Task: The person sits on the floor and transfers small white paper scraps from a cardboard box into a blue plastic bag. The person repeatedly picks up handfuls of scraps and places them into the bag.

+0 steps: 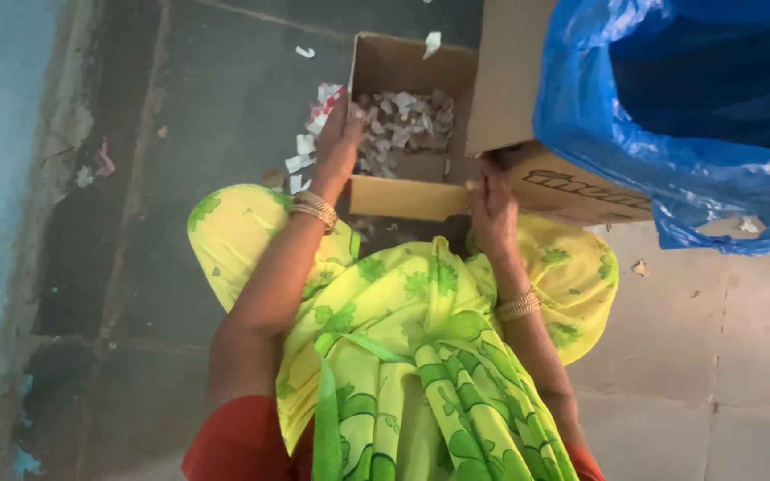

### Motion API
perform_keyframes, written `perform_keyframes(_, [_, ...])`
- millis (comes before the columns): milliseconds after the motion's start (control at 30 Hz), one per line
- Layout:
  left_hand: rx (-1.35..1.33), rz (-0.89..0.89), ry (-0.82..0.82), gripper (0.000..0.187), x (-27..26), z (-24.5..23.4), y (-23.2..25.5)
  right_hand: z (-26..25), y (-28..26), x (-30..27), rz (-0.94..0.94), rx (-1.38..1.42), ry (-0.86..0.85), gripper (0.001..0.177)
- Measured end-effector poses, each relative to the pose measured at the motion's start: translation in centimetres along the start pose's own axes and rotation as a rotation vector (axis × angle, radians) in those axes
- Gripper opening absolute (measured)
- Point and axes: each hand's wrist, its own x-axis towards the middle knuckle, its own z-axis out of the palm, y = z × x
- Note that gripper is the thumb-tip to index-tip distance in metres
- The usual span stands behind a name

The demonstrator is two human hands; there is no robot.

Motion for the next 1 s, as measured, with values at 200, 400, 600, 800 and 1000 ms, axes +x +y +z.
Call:
perform_keyframes(200, [0.039, -0.154, 0.118, 0.061, 1.3, -0.8, -0.9, -0.2, -6.0, -1.8, -0.415, -0.377, 0.261, 0.035])
perform_keyframes(400, [0.212, -0.217, 0.176, 0.045, 2.6, -1.7, -1.6, -1.4, -12.6, 2.7, -0.390, -0.244, 0.140, 0.031])
perform_keyframes(600, [0.090, -0.118, 0.292, 0.038, 3.1, -2.5, -3.0, 0.6, -17.5, 4.8, -0.376, -0.209, -0.058, 0.023])
perform_keyframes(800, [0.021, -0.144, 0.272, 0.039, 3.2, -2.0, -3.5, 5.6, -14.6, 13.1, -0.415, -0.322, 0.034, 0.027])
perform_keyframes(1000, [-0.046, -0.194, 0.239, 0.040, 3.1, -2.5, -1.7, 11.8, -6.8, 21.5, -0.119, -0.584, -0.008, 0.060])
